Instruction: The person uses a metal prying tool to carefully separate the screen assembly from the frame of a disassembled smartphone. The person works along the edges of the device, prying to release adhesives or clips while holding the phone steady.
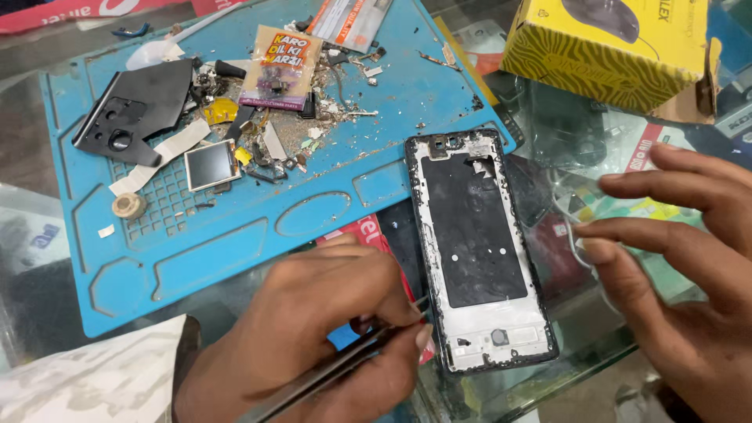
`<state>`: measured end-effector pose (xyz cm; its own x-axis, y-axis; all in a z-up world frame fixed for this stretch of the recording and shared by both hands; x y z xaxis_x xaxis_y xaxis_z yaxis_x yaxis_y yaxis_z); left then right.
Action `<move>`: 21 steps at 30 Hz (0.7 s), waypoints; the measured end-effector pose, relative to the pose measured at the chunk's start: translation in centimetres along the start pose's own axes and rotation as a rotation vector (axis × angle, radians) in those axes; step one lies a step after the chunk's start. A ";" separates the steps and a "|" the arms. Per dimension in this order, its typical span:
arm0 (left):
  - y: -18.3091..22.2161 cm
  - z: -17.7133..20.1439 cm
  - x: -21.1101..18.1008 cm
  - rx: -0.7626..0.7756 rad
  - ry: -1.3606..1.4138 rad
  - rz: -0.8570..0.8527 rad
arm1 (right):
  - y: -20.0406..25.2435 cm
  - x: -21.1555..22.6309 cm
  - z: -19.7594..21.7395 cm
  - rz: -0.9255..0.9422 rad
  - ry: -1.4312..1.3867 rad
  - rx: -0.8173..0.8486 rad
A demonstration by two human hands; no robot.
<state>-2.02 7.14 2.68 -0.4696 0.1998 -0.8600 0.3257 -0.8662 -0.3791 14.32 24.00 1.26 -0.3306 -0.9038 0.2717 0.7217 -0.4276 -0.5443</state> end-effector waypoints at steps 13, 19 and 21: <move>0.0 -0.8 0.1 0.129 0.072 0.013 | -0.2 1.7 -1.1 0.126 -0.111 0.055; 0.1 -1.1 0.9 0.129 0.063 0.099 | -1.5 5.6 -3.6 0.362 -0.384 0.232; 0.1 -1.3 1.3 0.144 0.089 0.164 | -1.2 5.8 -4.2 0.405 -0.404 0.300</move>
<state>-1.56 7.88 1.11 -0.3441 0.0848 -0.9351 0.2686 -0.9454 -0.1846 8.97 19.20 0.17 0.2165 -0.8905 0.4002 0.8994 0.0225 -0.4365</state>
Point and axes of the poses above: each hand's wrist, its own y-axis away from the middle knuckle, its own z-axis out of the back of the hand, x = y × z, the point moved 8 cm from there along -y, towards the middle knuckle, and after that the axes turned 10 degrees about -x, right-handed, at the moved point
